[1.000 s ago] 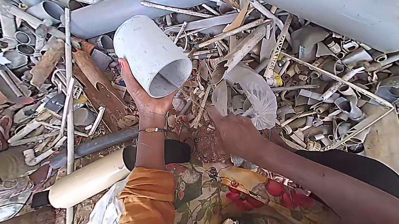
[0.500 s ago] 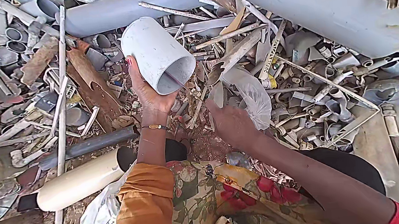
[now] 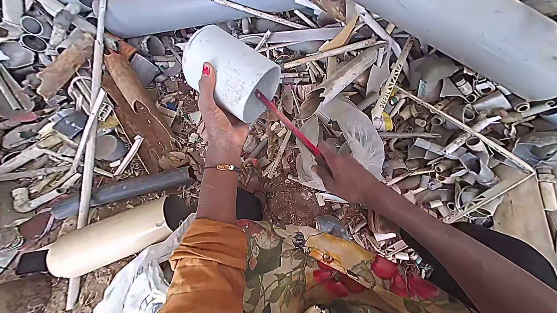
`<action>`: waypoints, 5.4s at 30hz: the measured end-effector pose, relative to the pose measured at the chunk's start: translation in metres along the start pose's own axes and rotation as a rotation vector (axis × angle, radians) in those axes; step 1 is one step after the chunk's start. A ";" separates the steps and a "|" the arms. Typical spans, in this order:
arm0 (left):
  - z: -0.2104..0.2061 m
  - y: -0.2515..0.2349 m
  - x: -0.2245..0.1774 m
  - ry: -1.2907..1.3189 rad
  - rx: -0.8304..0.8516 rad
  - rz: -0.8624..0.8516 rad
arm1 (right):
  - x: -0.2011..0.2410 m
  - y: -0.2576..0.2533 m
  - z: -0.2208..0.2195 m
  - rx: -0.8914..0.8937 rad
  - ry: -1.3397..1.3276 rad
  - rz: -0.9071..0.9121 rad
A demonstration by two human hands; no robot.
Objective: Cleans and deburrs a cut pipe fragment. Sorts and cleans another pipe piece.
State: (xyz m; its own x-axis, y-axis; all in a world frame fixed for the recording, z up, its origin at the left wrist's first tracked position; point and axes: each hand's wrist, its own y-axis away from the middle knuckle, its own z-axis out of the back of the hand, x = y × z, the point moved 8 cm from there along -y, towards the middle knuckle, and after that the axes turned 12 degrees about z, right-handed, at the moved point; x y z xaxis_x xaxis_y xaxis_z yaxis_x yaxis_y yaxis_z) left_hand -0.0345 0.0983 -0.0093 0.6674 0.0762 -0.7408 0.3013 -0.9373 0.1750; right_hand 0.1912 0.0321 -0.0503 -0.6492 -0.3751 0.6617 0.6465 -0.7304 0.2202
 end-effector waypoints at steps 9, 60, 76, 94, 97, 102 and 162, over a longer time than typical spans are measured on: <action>0.006 0.001 -0.010 -0.089 0.011 -0.027 | -0.001 -0.009 0.001 0.005 0.006 0.055; 0.014 -0.003 0.042 -0.268 -0.271 0.279 | 0.041 -0.040 -0.018 0.020 0.161 -0.118; 0.003 0.001 0.047 -0.319 -0.218 0.314 | 0.028 -0.043 -0.001 0.099 -0.096 -0.115; 0.020 0.001 0.024 -0.347 -0.268 0.264 | 0.043 -0.048 -0.011 0.124 -0.206 -0.081; 0.019 0.003 0.022 -0.335 -0.279 0.290 | 0.030 -0.055 0.001 -0.015 -0.095 -0.126; 0.022 0.001 0.030 -0.384 -0.275 0.305 | 0.033 -0.064 -0.023 0.060 -0.239 -0.097; 0.004 0.018 0.001 -0.241 -0.260 -0.163 | 0.046 -0.053 0.024 -0.418 -0.119 0.013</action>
State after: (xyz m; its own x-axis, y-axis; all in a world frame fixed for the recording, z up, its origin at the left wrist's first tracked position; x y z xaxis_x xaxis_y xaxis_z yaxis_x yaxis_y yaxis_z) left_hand -0.0310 0.0801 -0.0093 0.4262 0.1062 -0.8984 0.5735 -0.7998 0.1775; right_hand 0.1371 0.0676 -0.0143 -0.5755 -0.3349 0.7461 0.4200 -0.9038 -0.0817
